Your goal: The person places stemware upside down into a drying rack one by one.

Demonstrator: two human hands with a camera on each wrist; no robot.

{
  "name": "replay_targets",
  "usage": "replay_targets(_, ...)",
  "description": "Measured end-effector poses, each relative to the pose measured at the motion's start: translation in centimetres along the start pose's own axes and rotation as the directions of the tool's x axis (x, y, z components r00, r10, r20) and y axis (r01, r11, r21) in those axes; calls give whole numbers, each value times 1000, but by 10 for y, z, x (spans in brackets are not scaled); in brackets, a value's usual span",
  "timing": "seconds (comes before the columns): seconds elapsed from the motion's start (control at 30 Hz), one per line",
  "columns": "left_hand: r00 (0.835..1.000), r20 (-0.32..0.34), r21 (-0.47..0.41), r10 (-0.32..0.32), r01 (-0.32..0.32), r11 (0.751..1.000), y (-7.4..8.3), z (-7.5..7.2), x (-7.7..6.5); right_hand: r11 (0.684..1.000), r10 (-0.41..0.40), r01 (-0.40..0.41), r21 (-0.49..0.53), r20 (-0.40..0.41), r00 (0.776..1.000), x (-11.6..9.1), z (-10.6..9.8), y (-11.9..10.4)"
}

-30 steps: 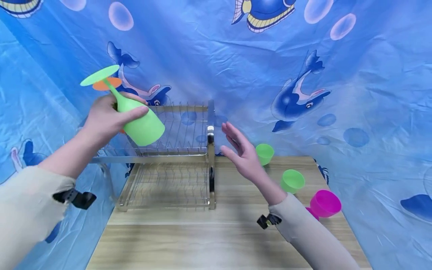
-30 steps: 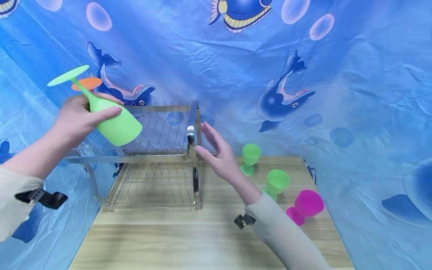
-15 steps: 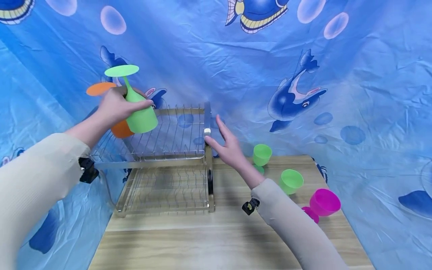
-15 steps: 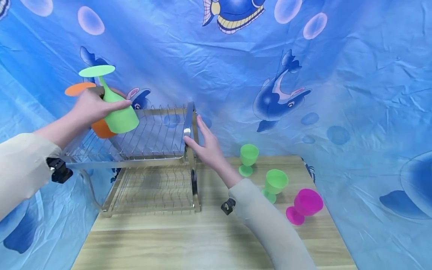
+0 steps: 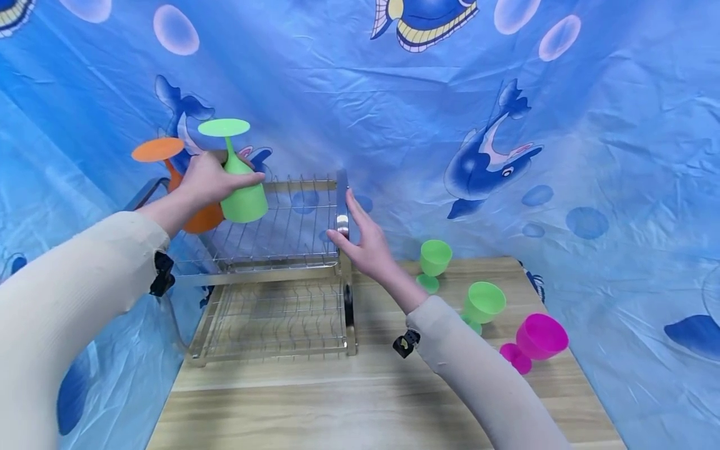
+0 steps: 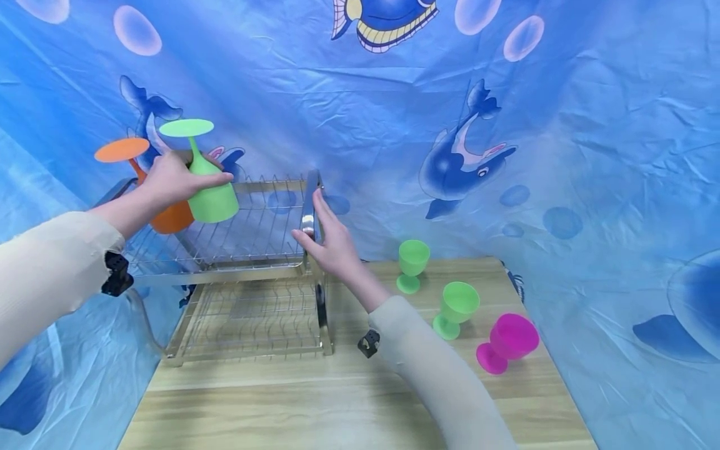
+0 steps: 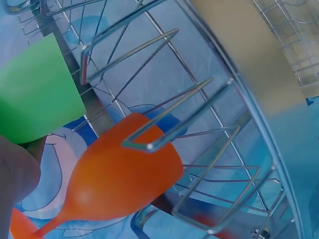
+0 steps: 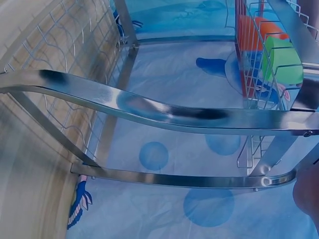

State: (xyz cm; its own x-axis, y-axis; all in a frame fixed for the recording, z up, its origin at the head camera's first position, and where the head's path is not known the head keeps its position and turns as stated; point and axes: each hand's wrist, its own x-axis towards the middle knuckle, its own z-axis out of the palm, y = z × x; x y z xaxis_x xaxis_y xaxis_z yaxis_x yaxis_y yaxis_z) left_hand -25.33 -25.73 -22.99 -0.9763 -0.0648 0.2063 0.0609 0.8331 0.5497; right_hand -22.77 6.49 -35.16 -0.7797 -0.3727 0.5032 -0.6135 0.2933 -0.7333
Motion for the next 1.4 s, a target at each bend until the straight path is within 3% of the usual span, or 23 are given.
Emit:
replay_targets(0.3,1000,21,13,15,-15,1000,-18,9,5,1000,-11,11,-7,20,1000,1,4,-1)
replay_targets(0.63,995,72,-27,67,-66,997,-25,26,12,1000,4,-4,-3,24,1000,0,1,1)
replay_targets(0.9,987,118,-67,105,-98,993,-29,21,13,1000,18,-18,5,21,1000,1,0,0)
replay_targets(1.27,978,178,4,106,-108,994,-35,12,6,1000,23,-23,-2,22,999,3,1,2)
replay_targets(1.4,979,169,35,112,-120,992,-39,11,5,1000,18,-17,-4,20,1000,5,2,3)
